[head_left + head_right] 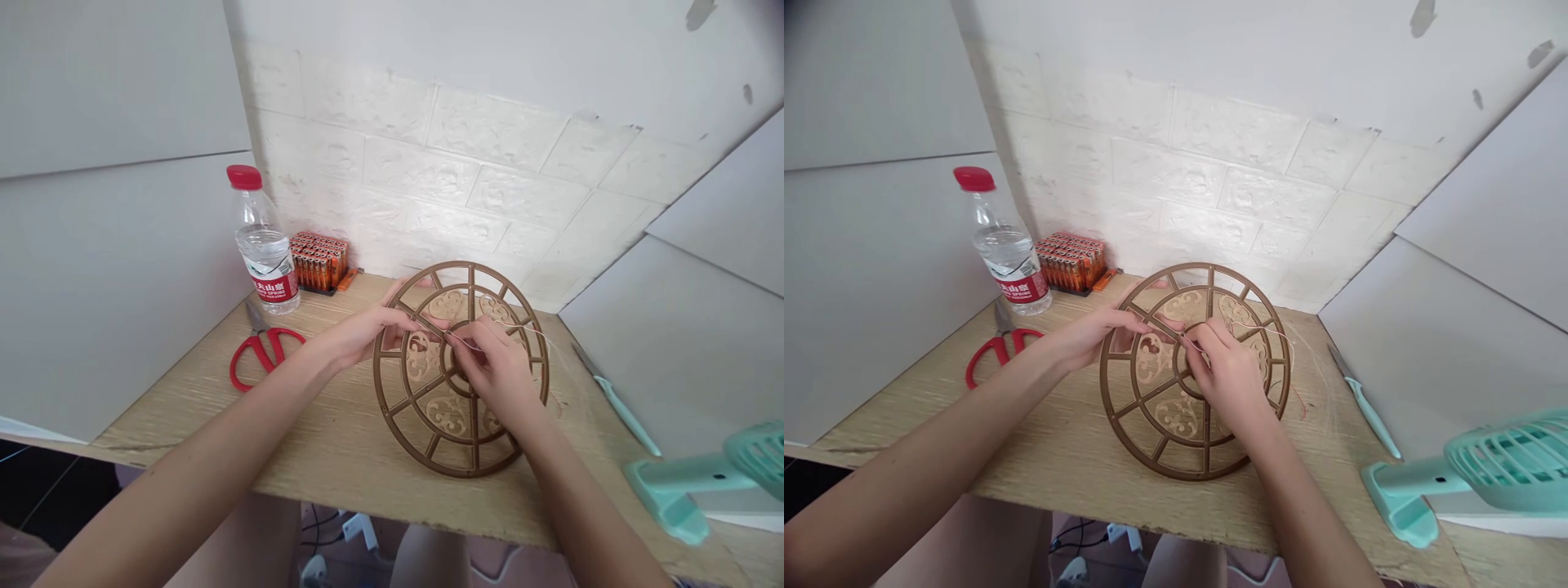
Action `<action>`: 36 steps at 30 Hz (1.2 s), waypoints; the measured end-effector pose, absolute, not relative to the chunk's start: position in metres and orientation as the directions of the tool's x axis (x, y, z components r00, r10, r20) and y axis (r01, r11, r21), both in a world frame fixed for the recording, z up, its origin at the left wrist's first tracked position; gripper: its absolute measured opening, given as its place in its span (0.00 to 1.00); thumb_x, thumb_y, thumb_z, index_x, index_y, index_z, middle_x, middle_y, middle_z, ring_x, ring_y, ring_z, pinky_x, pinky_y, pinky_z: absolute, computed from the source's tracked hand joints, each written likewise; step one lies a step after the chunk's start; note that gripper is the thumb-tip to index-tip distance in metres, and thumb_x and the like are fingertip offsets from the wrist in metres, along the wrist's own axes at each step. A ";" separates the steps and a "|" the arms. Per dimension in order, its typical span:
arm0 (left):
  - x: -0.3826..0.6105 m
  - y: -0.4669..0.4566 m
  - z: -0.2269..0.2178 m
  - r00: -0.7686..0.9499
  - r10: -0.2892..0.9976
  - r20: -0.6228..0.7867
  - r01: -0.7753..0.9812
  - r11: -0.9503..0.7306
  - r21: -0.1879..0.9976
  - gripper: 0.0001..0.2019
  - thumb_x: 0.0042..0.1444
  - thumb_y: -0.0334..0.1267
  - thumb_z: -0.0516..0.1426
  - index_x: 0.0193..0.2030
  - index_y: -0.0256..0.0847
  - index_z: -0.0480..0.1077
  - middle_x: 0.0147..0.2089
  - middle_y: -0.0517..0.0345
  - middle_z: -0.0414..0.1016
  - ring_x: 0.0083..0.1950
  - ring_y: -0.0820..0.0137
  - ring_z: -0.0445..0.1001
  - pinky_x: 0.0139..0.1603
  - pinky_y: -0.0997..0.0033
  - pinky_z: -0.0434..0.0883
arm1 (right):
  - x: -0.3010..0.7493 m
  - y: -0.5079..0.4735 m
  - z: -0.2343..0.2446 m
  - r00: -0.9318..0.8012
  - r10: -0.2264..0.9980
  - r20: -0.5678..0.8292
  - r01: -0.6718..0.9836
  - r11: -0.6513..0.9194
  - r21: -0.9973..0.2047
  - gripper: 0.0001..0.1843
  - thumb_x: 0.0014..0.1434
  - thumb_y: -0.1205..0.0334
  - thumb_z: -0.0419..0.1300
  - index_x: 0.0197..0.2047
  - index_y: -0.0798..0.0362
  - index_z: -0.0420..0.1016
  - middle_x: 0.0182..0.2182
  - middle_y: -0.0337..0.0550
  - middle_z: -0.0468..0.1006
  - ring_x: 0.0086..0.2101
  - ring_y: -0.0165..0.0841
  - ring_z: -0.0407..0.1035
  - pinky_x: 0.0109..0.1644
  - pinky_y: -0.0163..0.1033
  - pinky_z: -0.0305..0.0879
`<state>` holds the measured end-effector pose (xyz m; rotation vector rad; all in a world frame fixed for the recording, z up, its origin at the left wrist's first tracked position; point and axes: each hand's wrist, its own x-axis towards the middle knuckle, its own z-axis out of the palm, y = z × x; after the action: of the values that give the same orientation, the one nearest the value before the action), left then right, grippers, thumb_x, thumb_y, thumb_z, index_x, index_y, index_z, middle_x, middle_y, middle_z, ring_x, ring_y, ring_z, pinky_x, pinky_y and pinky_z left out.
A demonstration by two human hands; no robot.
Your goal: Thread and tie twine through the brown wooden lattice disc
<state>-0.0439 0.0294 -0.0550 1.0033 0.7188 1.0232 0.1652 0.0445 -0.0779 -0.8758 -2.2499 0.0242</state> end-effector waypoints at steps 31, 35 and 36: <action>-0.036 0.033 -0.060 0.366 0.918 -0.152 -0.386 0.298 0.873 0.24 0.46 0.26 0.56 0.53 0.37 0.71 0.45 0.48 0.79 0.42 0.64 0.78 0.45 0.65 0.72 | 0.168 0.050 -0.076 -0.481 0.558 0.676 0.547 0.794 -0.267 0.02 0.63 0.65 0.56 0.37 0.51 0.68 0.32 0.37 0.72 0.33 0.28 0.66 0.37 0.33 0.61; -0.035 0.031 -0.057 0.371 0.917 -0.145 -0.400 0.299 0.866 0.27 0.47 0.25 0.55 0.57 0.38 0.67 0.43 0.49 0.79 0.41 0.65 0.78 0.43 0.65 0.72 | 0.168 0.050 -0.077 -0.477 0.549 0.687 0.549 0.796 -0.256 0.02 0.63 0.65 0.55 0.37 0.51 0.68 0.31 0.38 0.71 0.32 0.29 0.67 0.36 0.34 0.61; -0.035 0.031 -0.057 0.372 0.918 -0.139 -0.404 0.295 0.866 0.29 0.47 0.25 0.55 0.59 0.39 0.65 0.43 0.49 0.79 0.41 0.65 0.78 0.43 0.66 0.72 | 0.168 0.050 -0.077 -0.477 0.550 0.686 0.548 0.796 -0.257 0.02 0.63 0.64 0.55 0.37 0.51 0.68 0.31 0.38 0.71 0.32 0.29 0.67 0.36 0.34 0.61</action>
<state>-0.0348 0.0307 -0.0566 0.8500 0.7316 0.9916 0.1679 0.0502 -0.0774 -0.8082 -2.1740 0.0028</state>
